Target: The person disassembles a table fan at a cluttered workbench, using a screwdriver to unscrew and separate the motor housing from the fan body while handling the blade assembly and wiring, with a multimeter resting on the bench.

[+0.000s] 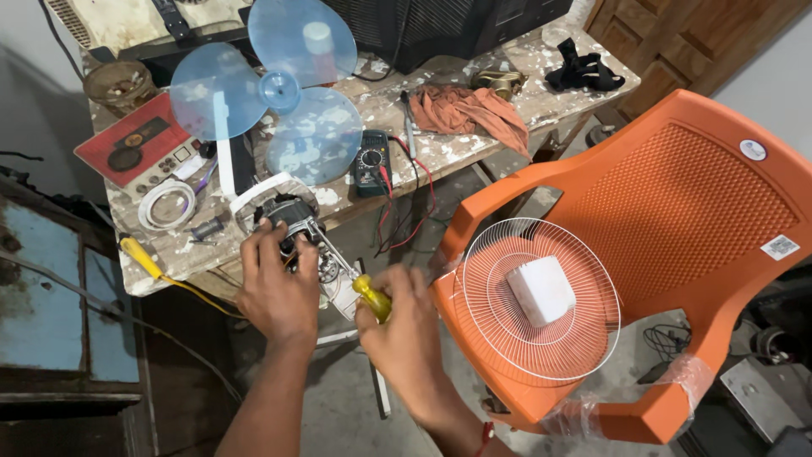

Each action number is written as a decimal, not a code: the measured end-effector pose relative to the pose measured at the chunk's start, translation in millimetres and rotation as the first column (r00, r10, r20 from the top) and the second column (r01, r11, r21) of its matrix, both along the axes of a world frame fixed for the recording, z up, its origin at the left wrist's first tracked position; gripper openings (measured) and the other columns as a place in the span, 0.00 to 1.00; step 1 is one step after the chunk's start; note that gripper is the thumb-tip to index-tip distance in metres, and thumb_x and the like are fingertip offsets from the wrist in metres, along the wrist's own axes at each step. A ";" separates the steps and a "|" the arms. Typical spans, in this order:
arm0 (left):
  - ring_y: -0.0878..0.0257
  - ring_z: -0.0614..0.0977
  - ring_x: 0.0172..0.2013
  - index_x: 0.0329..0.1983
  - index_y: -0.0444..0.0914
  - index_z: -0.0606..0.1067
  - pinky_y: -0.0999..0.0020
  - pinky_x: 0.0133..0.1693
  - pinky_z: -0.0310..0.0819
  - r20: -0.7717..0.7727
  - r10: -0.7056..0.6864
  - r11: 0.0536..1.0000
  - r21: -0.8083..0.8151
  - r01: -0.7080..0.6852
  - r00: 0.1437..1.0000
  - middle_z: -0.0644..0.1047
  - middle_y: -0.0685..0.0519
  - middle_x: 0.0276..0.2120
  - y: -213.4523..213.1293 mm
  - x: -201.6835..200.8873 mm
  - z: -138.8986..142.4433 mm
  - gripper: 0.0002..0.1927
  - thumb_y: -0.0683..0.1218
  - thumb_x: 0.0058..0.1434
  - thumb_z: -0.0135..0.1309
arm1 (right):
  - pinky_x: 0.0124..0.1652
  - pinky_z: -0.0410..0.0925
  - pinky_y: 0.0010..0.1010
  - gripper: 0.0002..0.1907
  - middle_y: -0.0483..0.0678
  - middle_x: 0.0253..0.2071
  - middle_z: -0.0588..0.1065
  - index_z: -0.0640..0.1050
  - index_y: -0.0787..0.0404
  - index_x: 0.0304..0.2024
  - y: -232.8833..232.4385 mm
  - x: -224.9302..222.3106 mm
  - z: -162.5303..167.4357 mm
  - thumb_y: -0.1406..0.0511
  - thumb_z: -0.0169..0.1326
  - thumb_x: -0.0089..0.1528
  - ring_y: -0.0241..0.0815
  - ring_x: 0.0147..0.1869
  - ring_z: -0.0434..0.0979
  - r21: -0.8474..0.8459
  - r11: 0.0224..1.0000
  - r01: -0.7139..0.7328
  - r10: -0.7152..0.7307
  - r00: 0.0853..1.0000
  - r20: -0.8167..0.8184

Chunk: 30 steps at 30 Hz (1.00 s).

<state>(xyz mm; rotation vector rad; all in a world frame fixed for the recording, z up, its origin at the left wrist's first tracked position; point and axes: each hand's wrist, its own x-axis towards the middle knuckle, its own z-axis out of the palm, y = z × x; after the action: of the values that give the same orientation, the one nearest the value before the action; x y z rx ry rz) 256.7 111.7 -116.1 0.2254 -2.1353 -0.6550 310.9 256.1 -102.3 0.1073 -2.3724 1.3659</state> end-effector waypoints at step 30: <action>0.50 0.83 0.50 0.48 0.40 0.78 0.54 0.45 0.79 0.031 0.013 1.000 0.017 -0.013 0.999 0.78 0.51 0.53 -0.2 -5.3 0.9 0.11 0.47 0.64 0.60 | 0.14 0.50 0.20 0.10 0.44 0.30 0.72 0.74 0.61 0.41 7.3 -29.1 16.0 0.63 0.57 0.61 0.31 0.22 0.66 -0.775 0.525 0.353 0.572 0.528 0.628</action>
<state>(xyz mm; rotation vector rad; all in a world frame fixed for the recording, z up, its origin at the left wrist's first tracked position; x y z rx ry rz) 251.4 111.5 -115.1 0.2601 -2.1566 -0.6664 281.8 263.5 -86.3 -0.9238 -1.8404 3.0843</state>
